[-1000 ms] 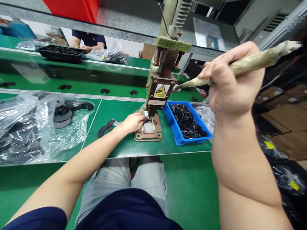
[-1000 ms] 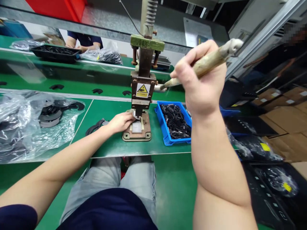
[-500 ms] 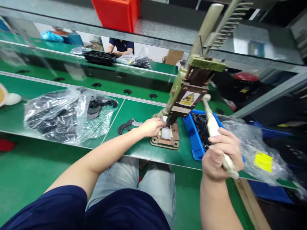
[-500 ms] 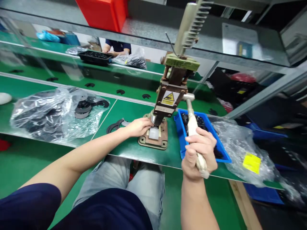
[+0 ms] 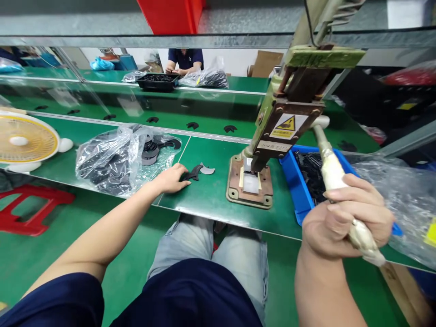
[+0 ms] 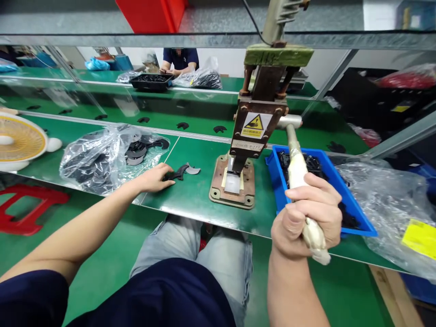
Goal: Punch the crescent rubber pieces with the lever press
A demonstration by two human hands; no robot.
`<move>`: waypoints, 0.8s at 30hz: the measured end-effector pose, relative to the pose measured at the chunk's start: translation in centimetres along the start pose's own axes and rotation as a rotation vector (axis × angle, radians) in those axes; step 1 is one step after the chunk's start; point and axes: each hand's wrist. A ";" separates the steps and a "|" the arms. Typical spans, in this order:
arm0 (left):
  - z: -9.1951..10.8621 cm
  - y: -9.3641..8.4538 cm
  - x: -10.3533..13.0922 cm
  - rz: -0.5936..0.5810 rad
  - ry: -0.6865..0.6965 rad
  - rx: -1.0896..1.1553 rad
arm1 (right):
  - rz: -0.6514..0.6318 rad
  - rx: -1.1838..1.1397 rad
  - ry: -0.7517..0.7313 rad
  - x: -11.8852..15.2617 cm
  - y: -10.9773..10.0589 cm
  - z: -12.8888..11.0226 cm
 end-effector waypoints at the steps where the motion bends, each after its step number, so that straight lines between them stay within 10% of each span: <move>1: 0.1 0.3 0.1 -0.006 -0.004 0.018 | -0.021 0.004 0.014 -0.1 -0.2 -0.2; 11: -0.6 0.5 -0.5 0.002 0.051 0.144 | -0.145 0.050 0.098 -0.6 -1.0 -1.2; 17: -0.2 -0.3 -0.3 -0.190 -0.009 0.223 | -0.174 0.039 0.084 -0.6 -1.1 -1.2; 24: 5.3 -0.3 0.0 -0.255 -0.068 0.718 | -0.216 0.064 0.125 -0.7 -1.3 -1.9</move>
Point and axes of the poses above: each hand's wrist, its own x-axis away from the middle knuckle, its own y-axis out of the palm, z = x × y, and after that the axes turned 10 degrees about -y, right-handed
